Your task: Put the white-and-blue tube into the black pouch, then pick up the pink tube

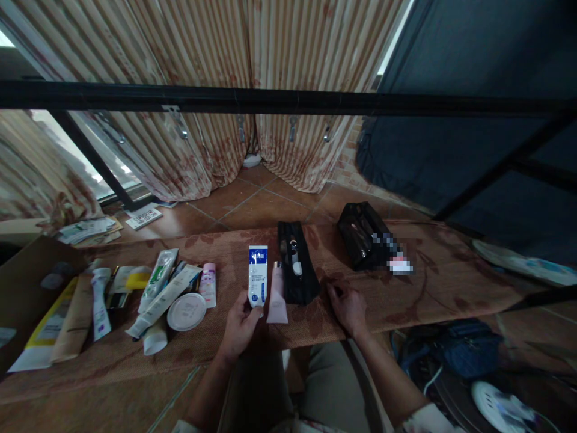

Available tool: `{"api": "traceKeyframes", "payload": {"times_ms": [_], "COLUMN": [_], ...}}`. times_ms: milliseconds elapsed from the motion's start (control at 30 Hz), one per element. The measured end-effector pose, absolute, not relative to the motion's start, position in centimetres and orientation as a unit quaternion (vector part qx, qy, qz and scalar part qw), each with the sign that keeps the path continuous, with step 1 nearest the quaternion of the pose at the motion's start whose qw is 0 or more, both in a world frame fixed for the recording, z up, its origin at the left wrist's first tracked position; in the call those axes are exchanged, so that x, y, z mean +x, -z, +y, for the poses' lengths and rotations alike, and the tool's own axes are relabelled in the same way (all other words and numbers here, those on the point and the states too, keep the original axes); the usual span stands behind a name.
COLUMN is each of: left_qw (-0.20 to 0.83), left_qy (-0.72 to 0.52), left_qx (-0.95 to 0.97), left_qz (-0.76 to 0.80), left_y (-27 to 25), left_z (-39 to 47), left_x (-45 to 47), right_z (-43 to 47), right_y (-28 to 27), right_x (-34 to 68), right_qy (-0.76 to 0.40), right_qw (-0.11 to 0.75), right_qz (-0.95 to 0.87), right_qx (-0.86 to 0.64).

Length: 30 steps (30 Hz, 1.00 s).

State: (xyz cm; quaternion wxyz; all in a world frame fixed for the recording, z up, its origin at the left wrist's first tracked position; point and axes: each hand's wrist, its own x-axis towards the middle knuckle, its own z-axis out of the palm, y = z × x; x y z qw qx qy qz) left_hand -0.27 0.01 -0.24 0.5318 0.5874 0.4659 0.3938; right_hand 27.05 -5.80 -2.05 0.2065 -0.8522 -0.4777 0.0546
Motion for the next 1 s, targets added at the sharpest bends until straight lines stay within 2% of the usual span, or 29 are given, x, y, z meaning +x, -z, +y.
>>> {"api": "traceKeyframes", "payload": {"times_ms": [567, 1000], "left_qw": [0.531, 0.516], "left_qy": [-0.399, -0.385], "left_qx": [0.595, 0.610], "left_qz": [0.453, 0.463], "left_y": [0.71, 0.41], "left_z": [0.10, 0.00], "left_x": [-0.42, -0.39], "right_z": [-5.86, -5.76], "right_y": [2.20, 2.01], "right_x": [27.13, 27.06], "right_qy": [-0.060, -0.055], "right_qw": [0.219, 0.192], "right_qz": [-0.474, -0.474], "right_qx": [-0.851, -0.858]}}
